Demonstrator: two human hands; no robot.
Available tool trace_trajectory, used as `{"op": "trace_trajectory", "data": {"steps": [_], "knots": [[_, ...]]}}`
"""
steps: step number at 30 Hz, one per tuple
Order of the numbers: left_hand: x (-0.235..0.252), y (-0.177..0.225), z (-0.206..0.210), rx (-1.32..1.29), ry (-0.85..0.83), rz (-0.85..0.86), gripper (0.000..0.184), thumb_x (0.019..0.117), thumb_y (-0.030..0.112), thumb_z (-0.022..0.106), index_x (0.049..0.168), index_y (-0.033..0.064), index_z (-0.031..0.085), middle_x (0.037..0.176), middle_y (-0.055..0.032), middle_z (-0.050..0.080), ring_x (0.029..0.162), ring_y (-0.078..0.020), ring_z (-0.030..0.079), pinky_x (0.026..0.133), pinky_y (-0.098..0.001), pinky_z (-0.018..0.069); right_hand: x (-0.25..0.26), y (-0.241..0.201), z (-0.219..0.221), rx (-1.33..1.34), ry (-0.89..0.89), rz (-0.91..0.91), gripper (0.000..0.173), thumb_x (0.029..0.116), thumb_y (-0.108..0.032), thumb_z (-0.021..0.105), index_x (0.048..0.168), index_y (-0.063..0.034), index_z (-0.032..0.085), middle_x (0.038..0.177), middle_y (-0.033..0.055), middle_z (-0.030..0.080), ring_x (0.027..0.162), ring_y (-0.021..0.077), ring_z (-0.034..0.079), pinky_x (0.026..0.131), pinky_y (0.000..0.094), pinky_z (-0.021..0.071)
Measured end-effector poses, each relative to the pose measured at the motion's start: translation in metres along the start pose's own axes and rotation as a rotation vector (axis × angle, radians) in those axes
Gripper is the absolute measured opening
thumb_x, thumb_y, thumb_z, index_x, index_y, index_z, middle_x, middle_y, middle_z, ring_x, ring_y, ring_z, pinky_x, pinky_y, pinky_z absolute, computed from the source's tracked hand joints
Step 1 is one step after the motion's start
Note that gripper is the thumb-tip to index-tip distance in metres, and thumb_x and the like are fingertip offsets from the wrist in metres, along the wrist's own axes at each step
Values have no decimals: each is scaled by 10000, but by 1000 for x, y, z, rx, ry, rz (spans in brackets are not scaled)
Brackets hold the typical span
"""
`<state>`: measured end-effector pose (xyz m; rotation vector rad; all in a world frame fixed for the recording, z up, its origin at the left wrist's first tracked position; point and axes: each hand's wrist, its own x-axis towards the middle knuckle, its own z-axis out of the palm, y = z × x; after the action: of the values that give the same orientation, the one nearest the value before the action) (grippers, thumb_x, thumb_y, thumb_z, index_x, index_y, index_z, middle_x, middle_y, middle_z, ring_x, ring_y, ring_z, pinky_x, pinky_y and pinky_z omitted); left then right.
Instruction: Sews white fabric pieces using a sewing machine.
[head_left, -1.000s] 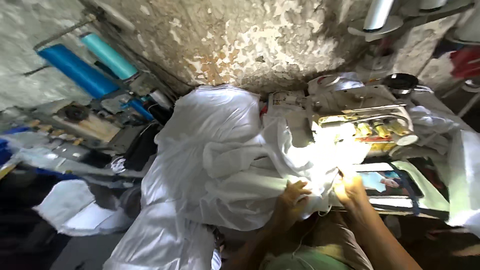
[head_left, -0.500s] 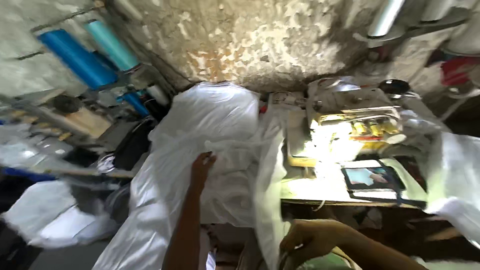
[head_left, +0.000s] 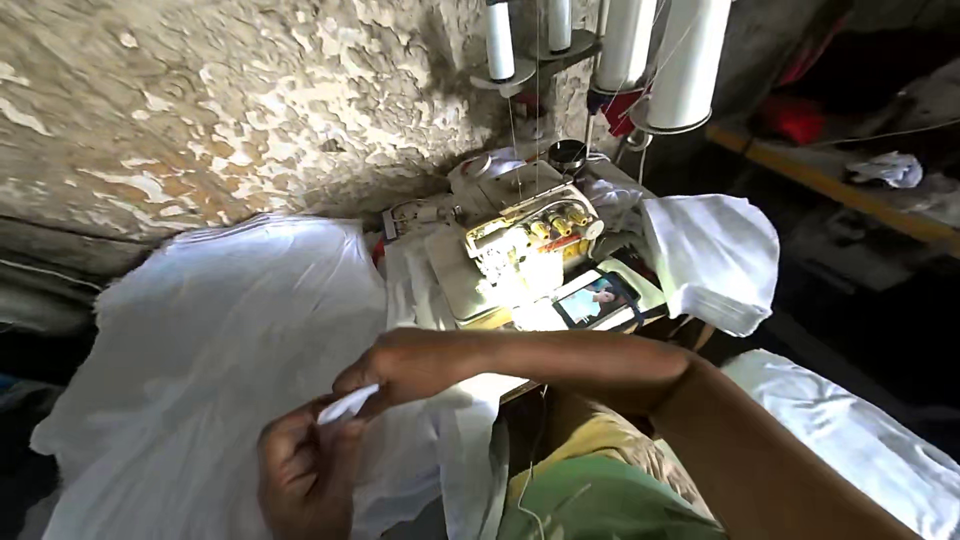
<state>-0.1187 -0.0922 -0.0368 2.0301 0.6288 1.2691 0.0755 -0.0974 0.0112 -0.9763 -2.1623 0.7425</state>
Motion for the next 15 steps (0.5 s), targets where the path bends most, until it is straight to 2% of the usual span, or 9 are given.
{"op": "trace_trajectory", "data": {"steps": [1,2,3,5,7,10,12,14,15], "knots": [[-4,1,2,-90,-55,-113,249,965,227,678,1178,164,565,1077,242,672,1013,87,636,882,-153,544,3,-7,-10,-77,-33,12,143,913,-86,747,965,46,740,835,159,706,793,245,671,732,426,521],[-7,5,3,-164,-101,-236,278,918,114,694,1172,124,582,1025,218,699,968,68,665,855,-172,571,4,-13,-21,-133,-74,12,141,902,-104,766,950,27,742,820,132,697,778,216,657,717,402,514],[-9,10,2,-206,-149,-352,269,872,28,700,1117,126,645,962,196,730,901,56,689,810,-181,592,6,-19,-32,-154,-108,-3,131,884,-96,780,924,21,736,797,111,681,750,184,637,688,372,501],[-10,19,-8,-270,-313,-483,293,853,6,713,1062,210,718,940,189,754,846,49,703,761,-172,600,9,-27,-61,-43,-158,-7,121,863,-54,781,876,48,717,777,113,664,723,166,602,681,349,474],[-10,26,-14,-317,-413,-495,321,847,39,738,1063,275,709,970,200,756,868,55,704,776,-165,599,13,-34,-88,31,-142,-9,111,872,-48,770,863,39,702,779,80,653,715,110,581,684,297,468],[-13,28,-6,-367,-373,-367,292,903,160,738,1136,335,728,1065,219,738,962,66,682,859,-156,576,18,-50,-118,54,-83,-42,86,909,-72,737,866,-12,693,751,-18,615,671,3,543,645,201,454],[-15,35,-5,-343,-353,-381,290,894,140,733,1099,345,729,1030,237,739,937,90,677,835,-139,572,21,-63,-130,80,-39,-34,65,923,-56,715,879,-17,688,741,-34,609,656,-16,549,633,179,474],[-20,47,-13,-231,-359,-454,294,865,78,744,1002,337,719,958,260,737,896,114,675,815,-129,577,25,-69,-143,121,30,11,54,948,-79,701,925,-30,698,753,-35,634,665,-18,588,636,175,516],[-24,50,-21,-184,-391,-475,284,879,77,737,1009,328,713,964,268,734,909,122,672,834,-129,576,26,-69,-150,166,84,26,49,955,-83,694,934,-38,696,760,-31,647,675,-8,612,637,183,539]]}}
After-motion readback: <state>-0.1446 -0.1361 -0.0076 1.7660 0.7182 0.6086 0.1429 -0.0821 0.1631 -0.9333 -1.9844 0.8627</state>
